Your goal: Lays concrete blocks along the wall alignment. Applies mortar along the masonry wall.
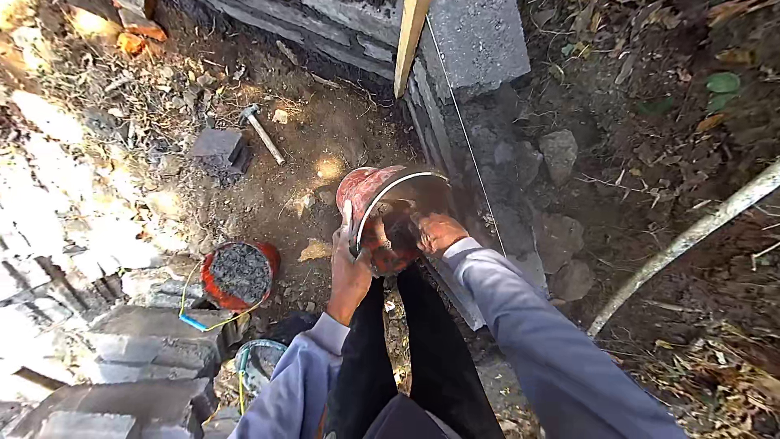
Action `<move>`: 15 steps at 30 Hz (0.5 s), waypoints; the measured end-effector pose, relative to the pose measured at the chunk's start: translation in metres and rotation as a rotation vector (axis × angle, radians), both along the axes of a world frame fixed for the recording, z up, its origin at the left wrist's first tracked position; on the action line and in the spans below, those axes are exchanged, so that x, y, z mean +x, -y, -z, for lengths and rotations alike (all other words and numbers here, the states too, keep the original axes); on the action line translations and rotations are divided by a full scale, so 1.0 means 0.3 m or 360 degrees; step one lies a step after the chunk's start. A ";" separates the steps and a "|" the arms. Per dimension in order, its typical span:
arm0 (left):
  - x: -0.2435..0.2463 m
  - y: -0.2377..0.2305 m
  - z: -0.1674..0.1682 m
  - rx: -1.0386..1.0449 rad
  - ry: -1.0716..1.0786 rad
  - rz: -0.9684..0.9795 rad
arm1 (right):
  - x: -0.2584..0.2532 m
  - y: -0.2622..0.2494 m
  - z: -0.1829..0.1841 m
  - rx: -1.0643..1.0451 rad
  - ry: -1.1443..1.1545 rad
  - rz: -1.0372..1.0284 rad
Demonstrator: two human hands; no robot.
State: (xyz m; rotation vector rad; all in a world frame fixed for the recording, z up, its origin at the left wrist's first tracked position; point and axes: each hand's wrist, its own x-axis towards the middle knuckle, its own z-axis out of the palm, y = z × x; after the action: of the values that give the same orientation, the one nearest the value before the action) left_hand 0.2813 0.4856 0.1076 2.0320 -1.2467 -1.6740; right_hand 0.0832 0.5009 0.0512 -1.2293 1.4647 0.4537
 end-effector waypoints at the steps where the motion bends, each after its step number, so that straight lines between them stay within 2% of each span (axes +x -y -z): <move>1: -0.002 -0.008 0.000 -0.0006 -0.0010 -0.0031 | 0.005 -0.014 0.011 0.0050 0.0094 0.0077; 6: -0.014 -0.052 -0.027 0.0023 -0.0018 0.0022 | 0.101 -0.161 0.032 0.0144 0.0565 0.0780; 11: -0.001 -0.096 -0.037 0.0129 -0.0082 -0.0049 | 0.104 -0.287 -0.018 0.0545 0.1147 0.1589; 13: -0.005 -0.104 -0.045 0.0128 -0.0056 -0.0137 | 0.060 -0.333 -0.070 0.0564 0.1361 0.1768; 15: 0.003 -0.105 -0.042 0.0122 -0.0042 -0.0204 | -0.004 -0.369 -0.135 0.0458 0.1452 0.1814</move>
State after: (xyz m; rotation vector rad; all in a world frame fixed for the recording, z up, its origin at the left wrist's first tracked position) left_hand 0.2822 0.5171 0.1202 2.0783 -1.0353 -1.7075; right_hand 0.0819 0.6117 0.0919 -0.1448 0.9975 -0.5962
